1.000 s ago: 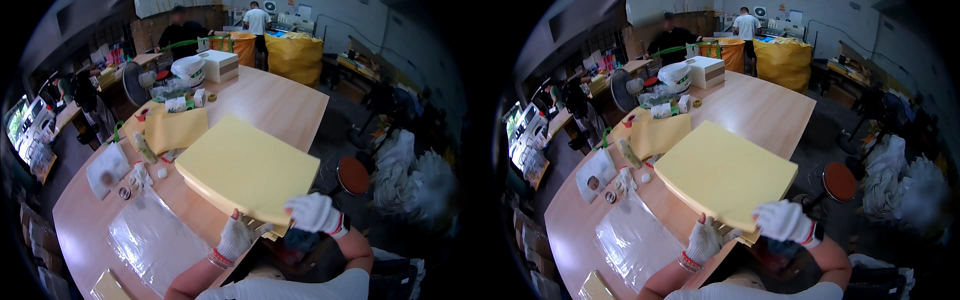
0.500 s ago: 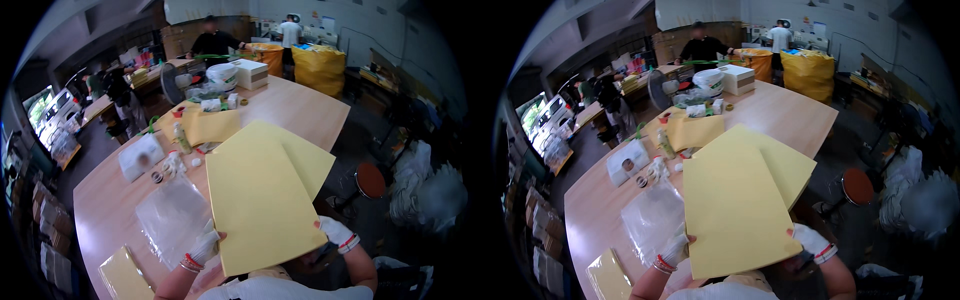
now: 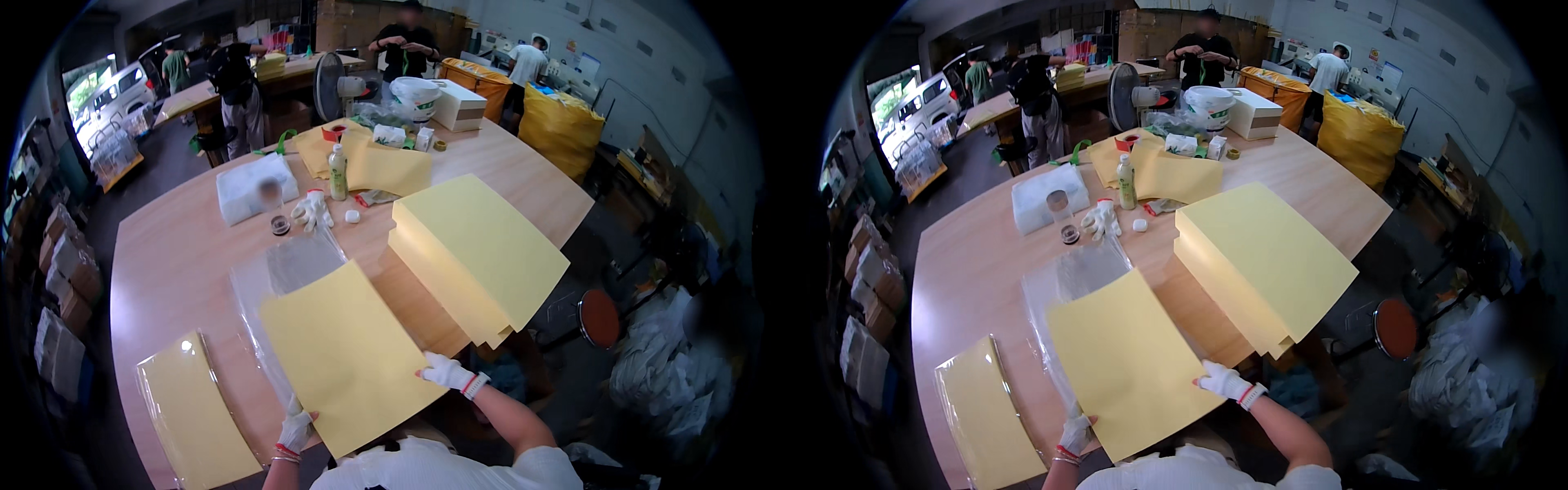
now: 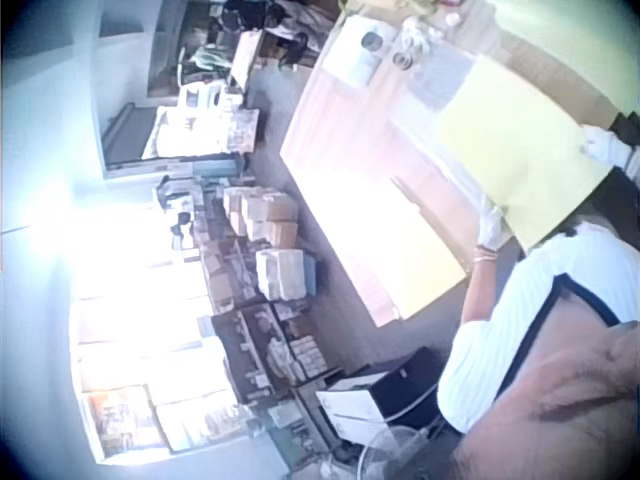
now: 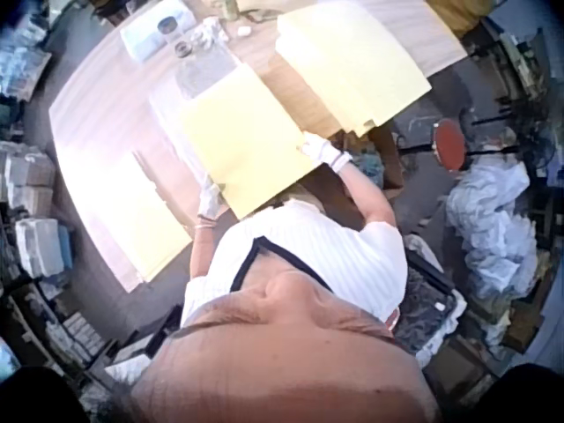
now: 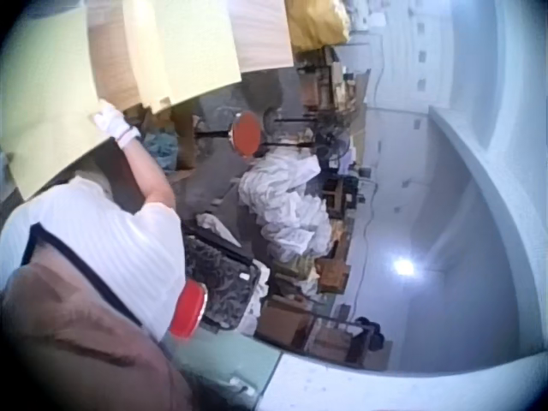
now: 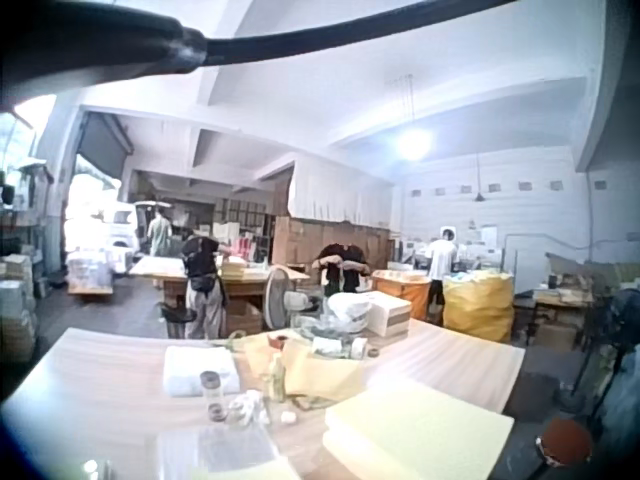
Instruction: The person places yellow sheets into clear plastic bags on a wooden table. They repeatedly pick up sheets, insert them into bags, and smooth the contents. The person also stacks the packaged sheets on the table.
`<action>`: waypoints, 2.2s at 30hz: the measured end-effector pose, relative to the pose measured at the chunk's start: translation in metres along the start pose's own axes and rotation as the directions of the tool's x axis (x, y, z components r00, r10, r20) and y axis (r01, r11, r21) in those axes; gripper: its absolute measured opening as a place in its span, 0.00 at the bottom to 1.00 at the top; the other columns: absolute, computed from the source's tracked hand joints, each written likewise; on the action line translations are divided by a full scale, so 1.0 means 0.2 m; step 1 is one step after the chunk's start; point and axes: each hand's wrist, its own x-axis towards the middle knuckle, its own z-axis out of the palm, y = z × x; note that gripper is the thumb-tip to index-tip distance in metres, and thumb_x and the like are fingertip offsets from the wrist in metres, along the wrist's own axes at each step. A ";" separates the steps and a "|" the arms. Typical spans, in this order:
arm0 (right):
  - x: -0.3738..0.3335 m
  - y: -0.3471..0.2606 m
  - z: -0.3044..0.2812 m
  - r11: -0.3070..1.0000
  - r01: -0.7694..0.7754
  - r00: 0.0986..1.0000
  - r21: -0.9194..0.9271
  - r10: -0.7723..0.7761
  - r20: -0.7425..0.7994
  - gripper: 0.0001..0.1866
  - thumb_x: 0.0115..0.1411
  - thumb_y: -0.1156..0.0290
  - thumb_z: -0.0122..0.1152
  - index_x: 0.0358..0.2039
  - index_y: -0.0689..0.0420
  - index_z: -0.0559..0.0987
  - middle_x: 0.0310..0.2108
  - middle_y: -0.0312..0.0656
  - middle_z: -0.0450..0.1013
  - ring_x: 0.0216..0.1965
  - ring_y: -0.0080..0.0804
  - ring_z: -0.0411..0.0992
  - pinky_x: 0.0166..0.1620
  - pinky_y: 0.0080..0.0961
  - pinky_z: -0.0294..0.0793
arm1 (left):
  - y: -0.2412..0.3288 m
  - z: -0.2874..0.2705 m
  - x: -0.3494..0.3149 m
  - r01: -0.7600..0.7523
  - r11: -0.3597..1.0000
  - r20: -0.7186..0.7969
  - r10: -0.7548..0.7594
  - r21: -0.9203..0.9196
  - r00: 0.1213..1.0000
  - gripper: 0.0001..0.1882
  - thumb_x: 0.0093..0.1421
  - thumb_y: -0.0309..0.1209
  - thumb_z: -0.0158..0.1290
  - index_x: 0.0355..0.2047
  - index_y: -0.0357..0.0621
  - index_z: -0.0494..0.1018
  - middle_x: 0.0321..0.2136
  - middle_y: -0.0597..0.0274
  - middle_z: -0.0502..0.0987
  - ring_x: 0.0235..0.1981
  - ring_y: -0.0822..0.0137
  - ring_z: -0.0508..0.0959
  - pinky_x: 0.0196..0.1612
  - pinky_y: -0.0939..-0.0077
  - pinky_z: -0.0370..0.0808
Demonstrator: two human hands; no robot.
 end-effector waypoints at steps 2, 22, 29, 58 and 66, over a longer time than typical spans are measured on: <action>0.03 -0.19 -0.06 0.907 -0.036 0.998 -0.420 0.057 0.037 0.19 0.54 0.55 0.54 0.37 0.58 0.71 0.31 0.53 0.73 0.35 0.48 0.73 0.38 0.37 0.70 | -0.13 -0.06 -0.02 0.017 1.000 -0.123 -0.017 0.002 0.992 0.29 0.48 0.14 0.46 0.52 0.39 0.60 0.48 0.56 0.69 0.50 0.61 0.69 0.50 0.70 0.70; 0.20 -0.54 -1.19 0.890 -0.268 0.943 -0.368 0.165 -0.289 0.18 0.47 0.58 0.64 0.26 0.59 0.72 0.23 0.42 0.68 0.24 0.30 0.66 0.29 0.27 0.66 | -0.09 0.00 -0.19 0.254 0.737 -0.357 -0.018 0.626 0.934 0.26 0.53 0.25 0.50 0.53 0.40 0.58 0.44 0.50 0.72 0.46 0.61 0.73 0.47 0.72 0.68; 0.22 -0.57 -1.32 0.877 -0.340 0.939 -0.339 0.299 -0.169 0.13 0.54 0.62 0.56 0.27 0.61 0.75 0.18 0.36 0.67 0.22 0.18 0.64 0.28 0.18 0.63 | 0.02 0.10 -0.21 0.327 0.798 -0.419 -0.103 0.507 0.902 0.29 0.52 0.24 0.51 0.55 0.36 0.57 0.45 0.49 0.72 0.47 0.59 0.73 0.49 0.70 0.68; -0.08 -0.63 -1.14 0.954 0.245 0.961 -0.170 -0.262 -0.090 0.22 0.50 0.63 0.61 0.43 0.63 0.72 0.40 0.47 0.70 0.42 0.36 0.70 0.45 0.27 0.69 | 0.10 1.62 0.82 0.343 0.928 0.622 -0.183 -0.146 0.761 0.17 0.63 0.37 0.46 0.45 0.36 0.61 0.45 0.54 0.68 0.46 0.55 0.73 0.48 0.59 0.74; -0.40 -0.58 -0.99 0.706 0.323 0.878 -0.630 -0.472 -0.078 0.29 0.42 0.68 0.67 0.44 0.66 0.70 0.47 0.52 0.66 0.48 0.50 0.66 0.50 0.34 0.68 | 0.12 1.58 0.82 0.376 0.916 0.637 -0.207 -0.141 0.742 0.20 0.64 0.40 0.44 0.50 0.38 0.61 0.45 0.54 0.70 0.43 0.57 0.74 0.43 0.63 0.76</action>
